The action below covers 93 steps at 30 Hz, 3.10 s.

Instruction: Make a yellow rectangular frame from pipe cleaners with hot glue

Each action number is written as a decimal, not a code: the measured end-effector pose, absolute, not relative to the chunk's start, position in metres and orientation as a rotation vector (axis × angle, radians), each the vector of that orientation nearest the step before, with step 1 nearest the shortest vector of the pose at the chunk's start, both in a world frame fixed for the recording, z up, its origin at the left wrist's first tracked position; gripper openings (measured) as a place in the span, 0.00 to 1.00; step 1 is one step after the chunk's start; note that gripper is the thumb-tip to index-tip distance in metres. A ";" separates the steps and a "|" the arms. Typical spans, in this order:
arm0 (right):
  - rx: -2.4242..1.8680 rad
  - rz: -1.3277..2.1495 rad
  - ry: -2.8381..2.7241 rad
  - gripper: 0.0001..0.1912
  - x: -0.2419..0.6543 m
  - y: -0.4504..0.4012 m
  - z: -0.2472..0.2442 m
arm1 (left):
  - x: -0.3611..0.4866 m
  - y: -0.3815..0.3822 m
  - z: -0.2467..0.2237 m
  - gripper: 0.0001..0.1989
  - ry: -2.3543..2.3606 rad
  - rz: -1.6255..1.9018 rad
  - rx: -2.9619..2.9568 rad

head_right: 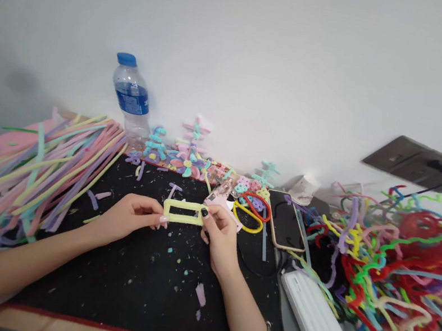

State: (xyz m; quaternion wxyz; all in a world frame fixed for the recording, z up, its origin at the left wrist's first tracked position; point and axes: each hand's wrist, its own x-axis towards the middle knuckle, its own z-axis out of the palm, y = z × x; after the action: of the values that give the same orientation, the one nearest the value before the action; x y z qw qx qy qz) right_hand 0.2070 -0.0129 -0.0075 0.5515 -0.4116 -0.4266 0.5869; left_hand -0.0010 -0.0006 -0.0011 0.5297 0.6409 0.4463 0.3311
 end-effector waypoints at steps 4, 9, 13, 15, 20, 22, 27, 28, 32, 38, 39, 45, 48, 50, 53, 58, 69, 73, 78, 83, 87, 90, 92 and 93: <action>-0.978 1.386 -1.015 0.07 0.208 -0.013 -0.008 | -0.002 -0.001 0.000 0.10 1.065 0.787 1.545; -0.988 1.383 -1.033 0.07 0.208 -0.013 -0.007 | -0.002 -0.001 0.001 0.11 1.064 0.789 1.554; -0.999 1.375 -1.029 0.08 0.207 -0.013 -0.006 | -0.001 -0.001 0.002 0.10 1.070 0.789 1.568; -0.999 1.366 -1.035 0.08 0.207 -0.013 -0.006 | -0.001 -0.001 0.003 0.10 1.072 0.791 1.569; -0.987 1.360 -1.051 0.08 0.207 -0.013 -0.008 | -0.001 -0.001 0.002 0.09 1.077 0.787 1.566; -0.980 1.359 -1.050 0.07 0.207 -0.013 -0.008 | -0.001 -0.001 0.001 0.08 1.090 0.792 1.573; -0.974 1.359 -1.048 0.07 0.208 -0.012 -0.008 | 0.000 -0.002 0.002 0.09 1.083 0.793 1.584; -0.975 1.357 -1.047 0.07 0.208 -0.012 -0.008 | 0.000 -0.002 0.002 0.08 1.075 0.795 1.587; -0.973 1.355 -1.041 0.07 0.208 -0.012 -0.008 | 0.001 -0.004 0.002 0.08 1.050 0.812 1.596; -0.953 1.349 -1.035 0.06 0.208 -0.012 -0.009 | 0.000 -0.005 0.001 0.08 1.039 0.834 1.592; -0.954 1.347 -1.033 0.06 0.208 -0.012 -0.009 | 0.000 -0.005 0.001 0.08 1.033 0.830 1.584; -1.004 1.364 -1.123 0.08 0.206 -0.013 -0.011 | 0.001 -0.005 0.000 0.08 0.996 0.807 1.562; -1.000 1.392 -1.185 0.09 0.205 -0.013 -0.013 | 0.001 -0.005 -0.001 0.09 1.000 0.794 1.558; -1.010 1.381 -1.186 0.09 0.204 -0.013 -0.013 | 0.000 -0.004 -0.002 0.09 1.012 0.784 1.551; -1.034 1.342 -1.158 0.09 0.204 -0.012 -0.013 | 0.000 -0.003 -0.002 0.08 1.038 0.779 1.531; -1.042 1.317 -1.136 0.10 0.204 -0.012 -0.013 | 0.000 -0.003 -0.003 0.07 1.040 0.774 1.522; -1.044 1.273 -1.118 0.10 0.205 -0.011 -0.012 | 0.002 -0.004 0.001 0.08 1.002 0.746 1.525; -1.042 1.275 -1.111 0.10 0.206 -0.011 -0.013 | 0.002 -0.004 0.002 0.07 0.973 0.731 1.509; -1.033 1.289 -1.095 0.09 0.207 -0.011 -0.013 | 0.001 -0.004 0.004 0.07 0.930 0.703 1.500; -1.025 1.266 -1.048 0.09 0.210 -0.009 -0.012 | 0.000 -0.005 0.005 0.08 0.901 0.652 1.523; -1.021 1.231 -1.029 0.08 0.213 -0.008 -0.011 | 0.000 -0.005 0.005 0.09 0.868 0.600 1.548; -1.030 1.233 -1.028 0.08 0.214 -0.008 -0.012 | 0.000 -0.005 0.006 0.10 0.873 0.621 1.549; -1.040 1.228 -1.028 0.08 0.215 -0.008 -0.012 | -0.001 -0.005 0.006 0.11 0.885 0.646 1.564; -1.043 1.224 -1.027 0.08 0.215 -0.008 -0.012 | -0.001 -0.004 0.006 0.12 0.891 0.655 1.570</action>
State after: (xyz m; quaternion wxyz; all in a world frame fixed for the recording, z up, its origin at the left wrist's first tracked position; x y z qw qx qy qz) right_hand 0.2148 -0.0076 -0.0119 0.5785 -0.4457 -0.4391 0.5233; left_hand -0.0012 -0.0044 0.0062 0.5732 0.6699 0.3802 0.2796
